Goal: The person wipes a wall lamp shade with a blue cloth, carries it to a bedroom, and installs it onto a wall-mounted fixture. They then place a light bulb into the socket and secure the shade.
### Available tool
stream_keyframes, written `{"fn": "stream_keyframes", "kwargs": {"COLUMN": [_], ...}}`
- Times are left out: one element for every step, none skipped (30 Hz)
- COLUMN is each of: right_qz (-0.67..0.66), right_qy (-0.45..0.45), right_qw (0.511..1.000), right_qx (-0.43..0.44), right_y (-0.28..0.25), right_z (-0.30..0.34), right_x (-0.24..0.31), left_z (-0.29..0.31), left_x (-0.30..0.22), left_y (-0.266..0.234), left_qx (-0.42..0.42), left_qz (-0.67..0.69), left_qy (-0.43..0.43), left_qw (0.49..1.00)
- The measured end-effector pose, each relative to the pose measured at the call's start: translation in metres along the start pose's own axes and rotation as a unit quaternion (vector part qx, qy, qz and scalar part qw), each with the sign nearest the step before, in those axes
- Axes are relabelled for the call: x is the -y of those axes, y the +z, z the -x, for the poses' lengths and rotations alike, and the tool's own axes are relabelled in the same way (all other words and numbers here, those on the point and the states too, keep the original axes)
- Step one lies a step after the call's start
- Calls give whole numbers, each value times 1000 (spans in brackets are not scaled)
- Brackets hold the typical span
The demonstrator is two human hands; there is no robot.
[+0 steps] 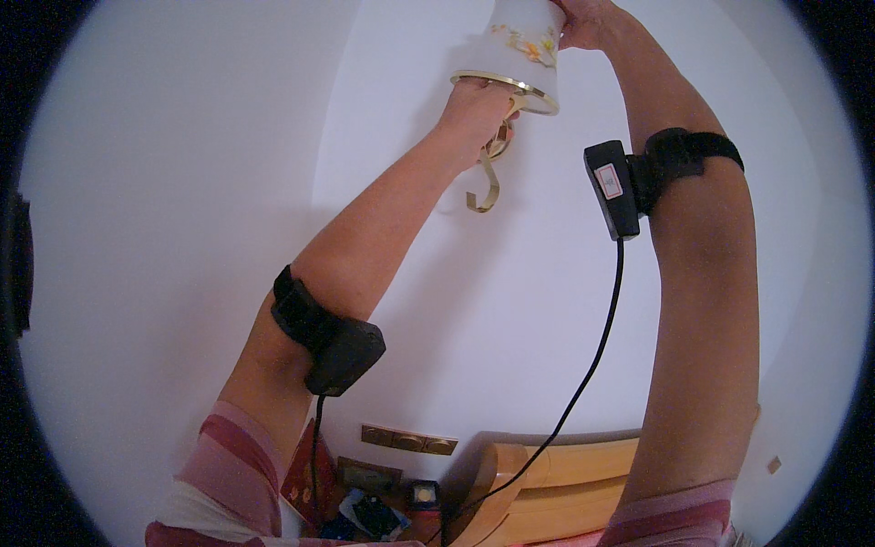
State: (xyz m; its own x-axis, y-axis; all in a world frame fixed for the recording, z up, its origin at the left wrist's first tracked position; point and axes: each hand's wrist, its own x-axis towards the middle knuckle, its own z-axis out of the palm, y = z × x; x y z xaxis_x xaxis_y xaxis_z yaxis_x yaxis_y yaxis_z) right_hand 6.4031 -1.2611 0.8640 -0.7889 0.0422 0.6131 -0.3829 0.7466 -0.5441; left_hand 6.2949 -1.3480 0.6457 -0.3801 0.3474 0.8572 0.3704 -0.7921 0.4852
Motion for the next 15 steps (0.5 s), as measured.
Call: {"fn": "stream_keyframes", "kwargs": {"right_qz": [-10,-16,-22,-27,-24,-20,-16,-2,12,25,37,48,59,65,72], "right_qy": [-6,3,13,21,18,14,14,15,17,19,19,18,16,16,11], "right_qw": [1000,1000,999,999,999,999,999,998,997,995,994,994,994,992,990], "right_qx": [9,-8,-25,-42,-40,-38,-36,-57,-78,-99,-98,-96,-92,-106,-120], "right_y": [-1,-2,-2,-2,-2,-1,0,0,1,1,2,3,4,4,6], "right_z": [-1,-1,-1,1,2,5,7,10,13,15,17,18,20,19,20], "right_x": [-2,-5,-7,-9,-11,-11,-11,-10,-9,-8,-6,-6,-6,-7,-8], "left_z": [-1,-2,-4,-5,-6,-7,-8,-9,-10,-11,-11,-11,-11,-12,-11], "left_x": [0,1,1,0,0,0,0,0,0,1,0,1,1,2,1], "left_y": [-1,-1,0,1,3,5,8,10,13,14,15,15,15,15,14], "left_qx": [-1,-1,-1,-12,-21,-31,-48,-66,-82,-90,-98,-103,-100,-93,-87], "left_qz": [6,12,22,22,25,30,33,34,39,39,41,46,38,31,25], "left_qy": [-7,-13,-24,-18,-16,-14,-22,-28,-32,-36,-35,-36,-33,-35,-31], "left_qw": [1000,1000,999,1000,999,999,998,997,995,994,994,993,994,995,995]}}
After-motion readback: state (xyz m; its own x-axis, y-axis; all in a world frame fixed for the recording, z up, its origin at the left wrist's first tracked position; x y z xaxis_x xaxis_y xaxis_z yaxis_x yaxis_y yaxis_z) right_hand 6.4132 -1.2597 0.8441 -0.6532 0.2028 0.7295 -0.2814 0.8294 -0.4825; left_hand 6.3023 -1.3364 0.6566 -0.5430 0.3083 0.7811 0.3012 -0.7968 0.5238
